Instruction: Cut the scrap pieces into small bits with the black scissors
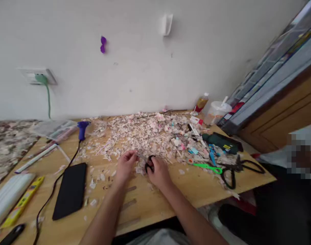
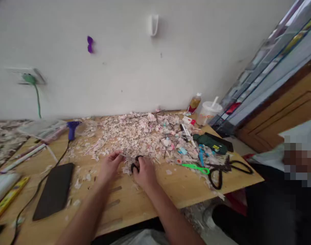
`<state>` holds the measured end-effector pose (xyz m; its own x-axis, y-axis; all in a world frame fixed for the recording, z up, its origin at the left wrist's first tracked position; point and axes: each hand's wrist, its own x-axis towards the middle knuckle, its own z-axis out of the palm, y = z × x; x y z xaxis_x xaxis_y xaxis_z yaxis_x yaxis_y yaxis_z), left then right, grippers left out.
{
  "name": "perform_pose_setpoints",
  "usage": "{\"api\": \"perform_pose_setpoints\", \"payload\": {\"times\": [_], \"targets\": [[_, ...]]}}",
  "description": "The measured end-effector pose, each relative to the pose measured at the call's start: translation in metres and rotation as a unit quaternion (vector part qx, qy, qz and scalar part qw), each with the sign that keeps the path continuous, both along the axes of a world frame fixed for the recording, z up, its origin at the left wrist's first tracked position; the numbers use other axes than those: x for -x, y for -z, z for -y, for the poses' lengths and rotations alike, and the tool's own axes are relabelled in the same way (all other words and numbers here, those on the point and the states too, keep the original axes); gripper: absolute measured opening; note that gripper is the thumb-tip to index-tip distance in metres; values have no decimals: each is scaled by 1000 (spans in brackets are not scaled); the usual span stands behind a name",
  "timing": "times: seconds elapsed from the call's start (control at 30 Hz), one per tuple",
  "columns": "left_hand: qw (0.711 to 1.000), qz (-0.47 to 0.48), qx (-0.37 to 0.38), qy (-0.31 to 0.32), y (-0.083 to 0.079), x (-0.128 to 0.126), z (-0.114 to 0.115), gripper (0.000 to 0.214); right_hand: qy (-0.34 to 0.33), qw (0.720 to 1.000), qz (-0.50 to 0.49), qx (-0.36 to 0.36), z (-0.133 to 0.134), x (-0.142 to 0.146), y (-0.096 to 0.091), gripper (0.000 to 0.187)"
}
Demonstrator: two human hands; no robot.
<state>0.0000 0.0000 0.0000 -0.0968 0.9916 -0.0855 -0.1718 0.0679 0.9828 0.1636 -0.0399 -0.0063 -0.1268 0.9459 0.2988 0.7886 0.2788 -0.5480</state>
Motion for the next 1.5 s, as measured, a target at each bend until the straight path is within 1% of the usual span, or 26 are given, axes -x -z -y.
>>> {"api": "perform_pose_setpoints", "payload": {"times": [0.2,0.4,0.5,0.67,0.87,1.0,1.13,1.23,1.3,1.37,1.4,1.47,1.5], "targets": [[999,-13,-20,23,-4,-1,2,22,8,1000,1,-8,-4,0,8,11],[1000,-7,-21,18,-12,-3,5,25,13,1000,-13,10,-5,0,6,7],[1000,-1,-17,14,-12,-3,5,26,14,1000,-10,10,-5,1,5,5],[999,-22,-17,16,-11,-2,4,25,11,1000,1,5,-5,0,6,2],[999,-25,-10,23,-11,-1,3,25,14,1000,10,4,-5,0,4,5],[1000,-17,-7,22,-14,0,2,27,25,1000,6,7,-7,0,9,12],[1000,-8,10,7,-15,0,1,33,38,999,-36,2,-9,-2,14,16],[1000,-16,17,-3,-9,-2,2,36,52,993,-107,-11,-10,-4,16,19],[1000,-22,8,-6,-6,-1,2,37,75,984,-158,-38,-12,-6,18,20],[999,-32,-22,-19,-8,9,-2,40,98,972,-201,-68,-14,-7,22,22],[997,-46,-42,-35,-12,18,-7,43,104,967,-220,-76,-15,-7,24,23],[987,-106,-81,-88,-26,46,-22,47,98,961,-249,-68,-17,-8,28,23],[976,-158,-89,-120,-35,65,-33,47,88,961,-256,-55,-17,-8,30,23]]}}
